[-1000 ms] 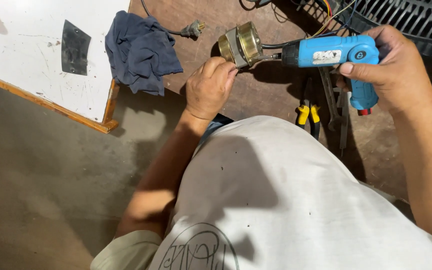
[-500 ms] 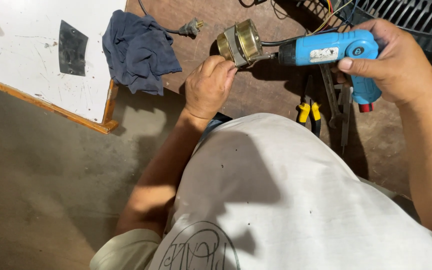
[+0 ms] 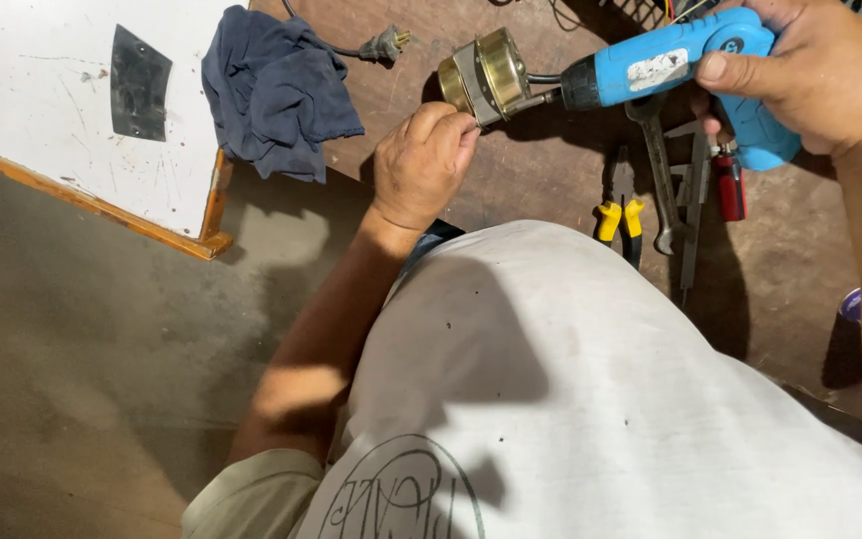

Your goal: The person uses a blue power drill to remove screws from a cylindrical electric motor held on a workbench. They then use a screwdriver to further disassemble the motor casing and remove the internal rotor shaft, placing the components on the table.

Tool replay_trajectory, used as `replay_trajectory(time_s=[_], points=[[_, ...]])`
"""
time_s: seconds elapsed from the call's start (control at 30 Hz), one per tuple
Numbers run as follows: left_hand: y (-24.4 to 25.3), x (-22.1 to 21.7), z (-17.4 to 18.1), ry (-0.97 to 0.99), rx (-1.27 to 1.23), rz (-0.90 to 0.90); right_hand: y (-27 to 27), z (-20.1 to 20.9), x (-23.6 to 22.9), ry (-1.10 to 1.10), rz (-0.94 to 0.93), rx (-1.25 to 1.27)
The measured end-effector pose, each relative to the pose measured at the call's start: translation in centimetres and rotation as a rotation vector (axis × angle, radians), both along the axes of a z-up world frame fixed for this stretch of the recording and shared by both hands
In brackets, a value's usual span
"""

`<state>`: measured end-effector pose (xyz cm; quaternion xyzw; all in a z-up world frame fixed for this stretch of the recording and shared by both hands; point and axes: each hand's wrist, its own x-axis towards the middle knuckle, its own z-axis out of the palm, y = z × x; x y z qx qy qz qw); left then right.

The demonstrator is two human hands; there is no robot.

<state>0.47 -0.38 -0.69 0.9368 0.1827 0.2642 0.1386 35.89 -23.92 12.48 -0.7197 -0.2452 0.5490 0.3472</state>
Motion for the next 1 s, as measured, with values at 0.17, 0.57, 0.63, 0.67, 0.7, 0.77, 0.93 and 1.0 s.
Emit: replay_trajectory(time_s=[0.17,0.57,0.63,0.67,0.7,0.77,0.93,1.0], points=[[0.1,0.0,0.1,-0.002,0.006,-0.005,0.2,-0.3,0.3,0.0,0.033,0.008],[0.3,0.2,0.3,-0.02,-0.021,-0.03,0.4,-0.5,0.3,-0.03,0.036,-0.03],[0.4,0.2,0.4,-0.028,-0.011,-0.03,0.5,-0.5,0.3,-0.033,0.031,-0.041],[0.4,0.2,0.5,-0.016,-0.024,-0.032,0.5,-0.5,0.3,-0.02,0.026,-0.035],[0.4,0.2,0.5,-0.004,-0.036,-0.033,0.4,-0.5,0.2,-0.008,0.021,-0.03],[0.4,0.3,0.6,-0.013,-0.022,-0.034,0.7,-0.1,0.2,-0.016,0.03,-0.04],[0.5,0.4,0.9,-0.028,-0.017,-0.047,1.0,0.2,0.0,-0.049,0.05,-0.04],[0.6,0.4,1.0,-0.039,-0.023,-0.06,1.1,0.5,-0.2,-0.067,0.04,-0.047]])
